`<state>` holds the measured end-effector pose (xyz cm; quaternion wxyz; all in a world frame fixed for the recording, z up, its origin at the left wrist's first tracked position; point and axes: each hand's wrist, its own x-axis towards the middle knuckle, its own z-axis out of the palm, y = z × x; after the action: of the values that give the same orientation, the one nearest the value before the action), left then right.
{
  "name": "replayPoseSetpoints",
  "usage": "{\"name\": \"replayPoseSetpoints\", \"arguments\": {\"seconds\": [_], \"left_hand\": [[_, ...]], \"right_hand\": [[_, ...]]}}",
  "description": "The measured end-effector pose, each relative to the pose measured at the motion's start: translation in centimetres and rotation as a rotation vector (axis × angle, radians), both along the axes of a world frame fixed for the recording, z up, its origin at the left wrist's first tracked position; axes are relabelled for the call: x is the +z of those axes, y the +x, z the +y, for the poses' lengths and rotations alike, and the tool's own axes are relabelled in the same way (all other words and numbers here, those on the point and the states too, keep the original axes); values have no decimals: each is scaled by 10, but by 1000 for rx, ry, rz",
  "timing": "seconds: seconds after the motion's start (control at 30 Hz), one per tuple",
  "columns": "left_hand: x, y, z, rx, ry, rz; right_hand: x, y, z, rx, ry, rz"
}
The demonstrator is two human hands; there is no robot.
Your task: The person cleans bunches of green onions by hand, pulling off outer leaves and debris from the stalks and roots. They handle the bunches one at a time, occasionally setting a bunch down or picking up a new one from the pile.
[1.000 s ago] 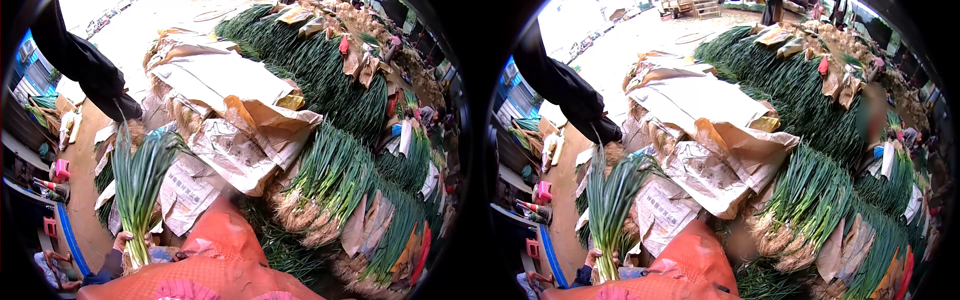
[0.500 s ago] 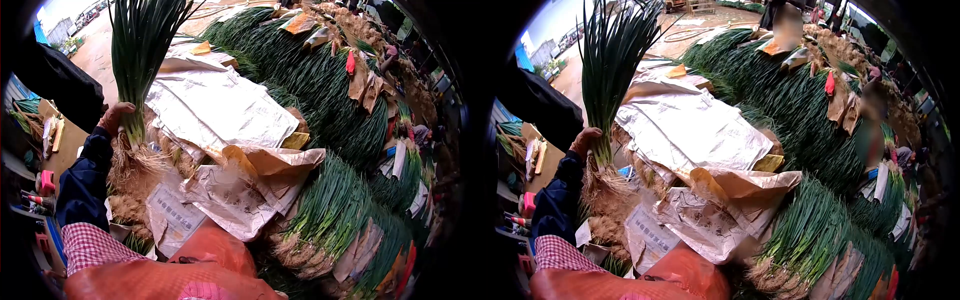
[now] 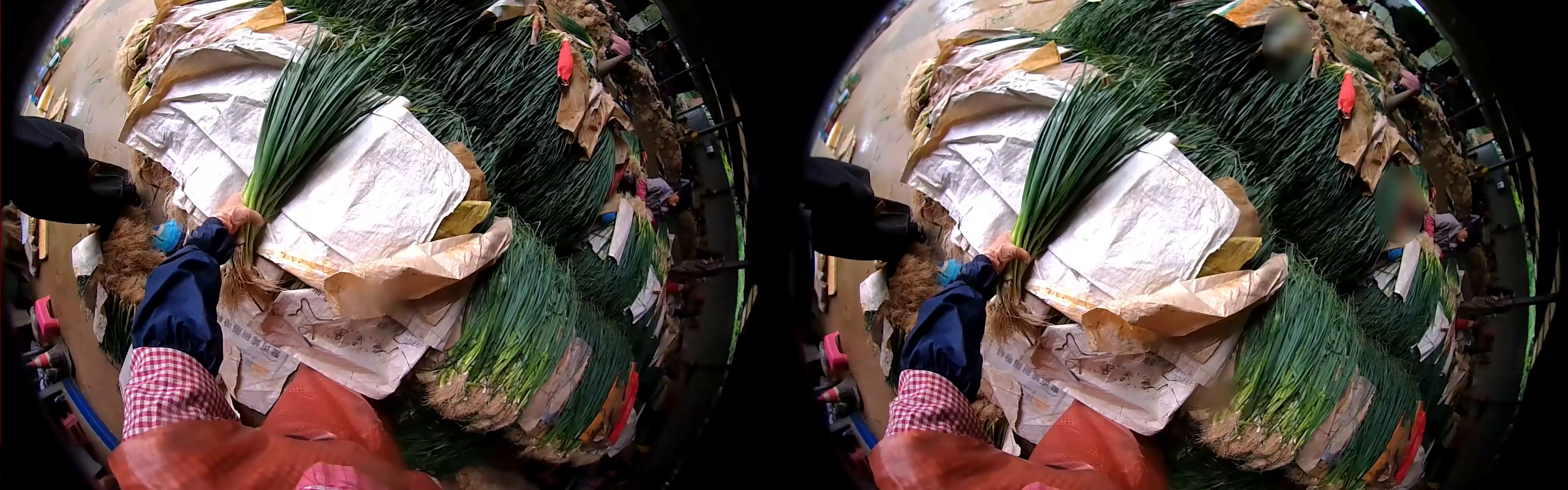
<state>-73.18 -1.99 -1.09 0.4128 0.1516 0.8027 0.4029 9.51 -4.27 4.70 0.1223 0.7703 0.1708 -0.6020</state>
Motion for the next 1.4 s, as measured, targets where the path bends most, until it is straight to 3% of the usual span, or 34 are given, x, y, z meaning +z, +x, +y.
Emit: {"name": "replayPoseSetpoints", "arguments": {"seconds": [0.03,0.07,0.13,0.17,0.2,0.27,0.3,0.37,0.4,0.5,0.53,0.57,0.63,0.67,0.7,0.77,0.83,0.9,0.93,1.03,1.07,1.1,1.17,1.2,1.23,1.3,1.33,1.4], "left_hand": [[9,-1,4,-19,60,-6],[30,1,12,37,-23,12],[21,-17,12,-13,-171,186],[13,-16,21,-42,-189,319],[22,-10,33,-44,-341,276],[9,-8,33,-91,-395,548],[39,16,45,-125,-391,556],[1,20,21,-78,-354,867],[17,49,21,-58,-253,897],[42,123,-10,64,10,838],[45,152,-23,25,112,839],[51,186,-32,-14,213,840],[74,268,-31,-181,234,762],[80,307,-27,-306,204,741],[81,344,-24,-431,169,716],[51,412,-32,-382,276,426],[47,480,-19,-485,127,190],[33,535,-6,-661,89,137],[35,561,7,-698,132,98],[52,619,33,-794,238,33],[56,632,37,-798,229,36],[59,643,38,-802,215,32],[54,659,41,-825,202,-13],[48,664,41,-855,154,-83],[44,669,45,-869,179,-98],[52,679,60,-894,127,-100],[48,683,67,-869,222,-121],[56,695,80,-589,215,-428]], "right_hand": [[11,-27,13,71,14,-81],[21,-49,23,128,21,-151],[31,-82,41,206,28,-242],[33,-89,45,223,29,-255],[36,-93,47,237,34,-239],[33,-90,57,205,76,-137],[43,-101,66,226,84,-121],[38,-102,84,130,110,-65],[14,-87,85,211,200,-80],[-32,-75,113,188,541,56],[-53,-67,131,294,555,-12],[-61,-69,151,661,841,-261],[-77,-63,199,502,707,-412],[-79,-61,218,591,665,-541],[-116,-45,226,617,604,-637],[-138,-44,237,856,513,-811],[-155,-32,243,898,475,-812],[-183,-2,237,925,668,-717],[-192,18,244,795,739,-536],[-140,52,264,607,884,-188],[-135,70,270,557,1043,-109],[-92,73,278,433,1080,-22],[-71,97,296,222,1132,177],[-51,96,305,484,1267,-101],[-78,104,312,708,1356,-329],[-70,100,303,613,1230,-210],[-58,92,296,533,1143,-170],[-36,78,266,-90,737,433]]}}
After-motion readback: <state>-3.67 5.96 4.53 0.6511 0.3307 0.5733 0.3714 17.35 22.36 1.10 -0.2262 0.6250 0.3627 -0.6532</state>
